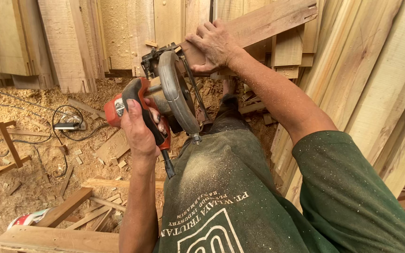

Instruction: The person uses a circular saw to cut several wooden planks into smaller pieces. They hold each plank with one hand and operate the saw with the other, cutting along marked lines and stacking the cut pieces.

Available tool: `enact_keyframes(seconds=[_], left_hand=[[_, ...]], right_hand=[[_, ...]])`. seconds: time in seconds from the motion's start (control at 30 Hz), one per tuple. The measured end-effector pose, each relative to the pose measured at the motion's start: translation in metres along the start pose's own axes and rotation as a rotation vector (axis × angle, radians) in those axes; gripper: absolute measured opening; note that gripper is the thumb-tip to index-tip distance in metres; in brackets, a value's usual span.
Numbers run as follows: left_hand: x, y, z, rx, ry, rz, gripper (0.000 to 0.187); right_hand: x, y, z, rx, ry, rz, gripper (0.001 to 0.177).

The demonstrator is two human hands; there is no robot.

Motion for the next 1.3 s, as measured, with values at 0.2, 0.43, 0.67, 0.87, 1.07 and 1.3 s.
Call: enact_keyframes(seconds=[0.2, 0.43, 0.67, 0.87, 1.07, 1.3], left_hand=[[-0.003, -0.001, 0.003, -0.052, -0.051, -0.001, 0.042], [-0.004, -0.002, 0.002, -0.021, -0.038, -0.002, 0.038], [-0.007, -0.004, -0.001, -0.040, -0.050, -0.001, 0.040], [-0.008, -0.001, 0.001, -0.068, -0.043, 0.004, 0.039], [-0.011, -0.001, 0.002, -0.071, -0.061, 0.002, 0.038], [-0.012, -0.002, -0.001, -0.063, -0.030, 0.004, 0.040]], right_hand=[[0.004, 0.006, 0.002, -0.033, 0.009, -0.048, 0.094], [0.003, 0.015, 0.003, -0.055, 0.006, -0.038, 0.091], [0.004, 0.019, 0.004, -0.036, 0.000, -0.048, 0.091], [0.003, 0.022, 0.004, -0.053, -0.009, -0.010, 0.093], [0.004, 0.021, 0.004, -0.058, -0.002, -0.038, 0.094], [0.004, 0.022, 0.004, -0.083, -0.007, -0.029, 0.093]])
Point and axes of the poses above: each hand's wrist, its own x-axis away from the middle knuckle, its own y-axis out of the back of the hand, z = x × y, the point moved 2 cm from there along -x, towards the middle knuckle, and after that the axes turned 8 degrees about -x, right-handed, at the moved point
